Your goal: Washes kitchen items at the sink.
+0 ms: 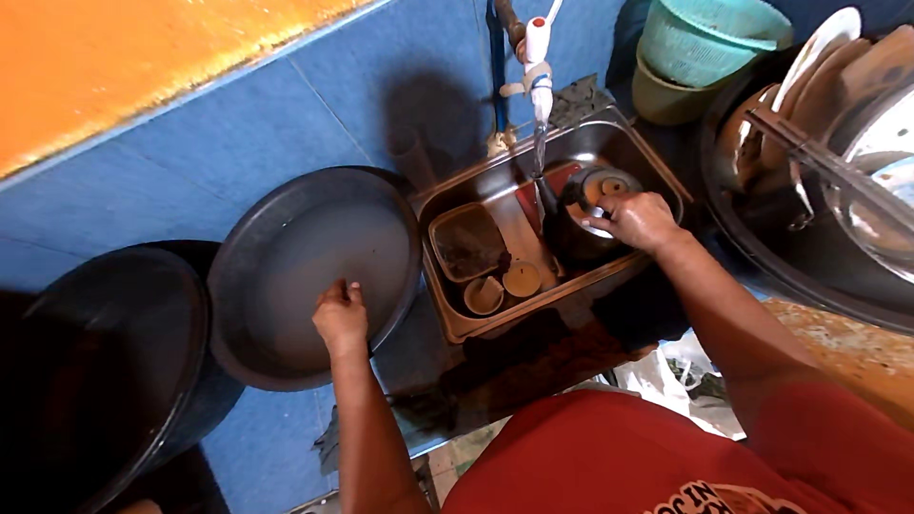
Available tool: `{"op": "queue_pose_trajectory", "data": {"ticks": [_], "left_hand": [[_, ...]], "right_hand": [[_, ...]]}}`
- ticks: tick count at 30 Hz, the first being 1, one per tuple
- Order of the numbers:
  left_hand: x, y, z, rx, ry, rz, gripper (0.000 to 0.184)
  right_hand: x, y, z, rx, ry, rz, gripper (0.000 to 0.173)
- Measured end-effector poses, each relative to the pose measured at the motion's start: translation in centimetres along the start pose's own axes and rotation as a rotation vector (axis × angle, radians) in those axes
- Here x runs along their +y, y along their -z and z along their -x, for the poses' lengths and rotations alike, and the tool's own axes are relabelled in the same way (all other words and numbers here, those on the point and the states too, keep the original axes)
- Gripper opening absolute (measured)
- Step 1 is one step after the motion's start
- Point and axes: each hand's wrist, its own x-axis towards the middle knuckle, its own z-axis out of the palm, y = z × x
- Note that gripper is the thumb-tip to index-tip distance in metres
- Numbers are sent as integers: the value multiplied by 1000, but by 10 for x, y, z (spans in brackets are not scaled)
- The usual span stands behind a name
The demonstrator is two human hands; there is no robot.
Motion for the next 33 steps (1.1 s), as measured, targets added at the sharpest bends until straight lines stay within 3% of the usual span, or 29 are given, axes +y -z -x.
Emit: {"op": "queue_pose_trajectory", "data": {"ticks": [33], "left_hand": [[-1, -1, -2, 1, -9, -6, 43]], "right_hand": [[-1, -2, 1, -17, 0, 0, 47]]}}
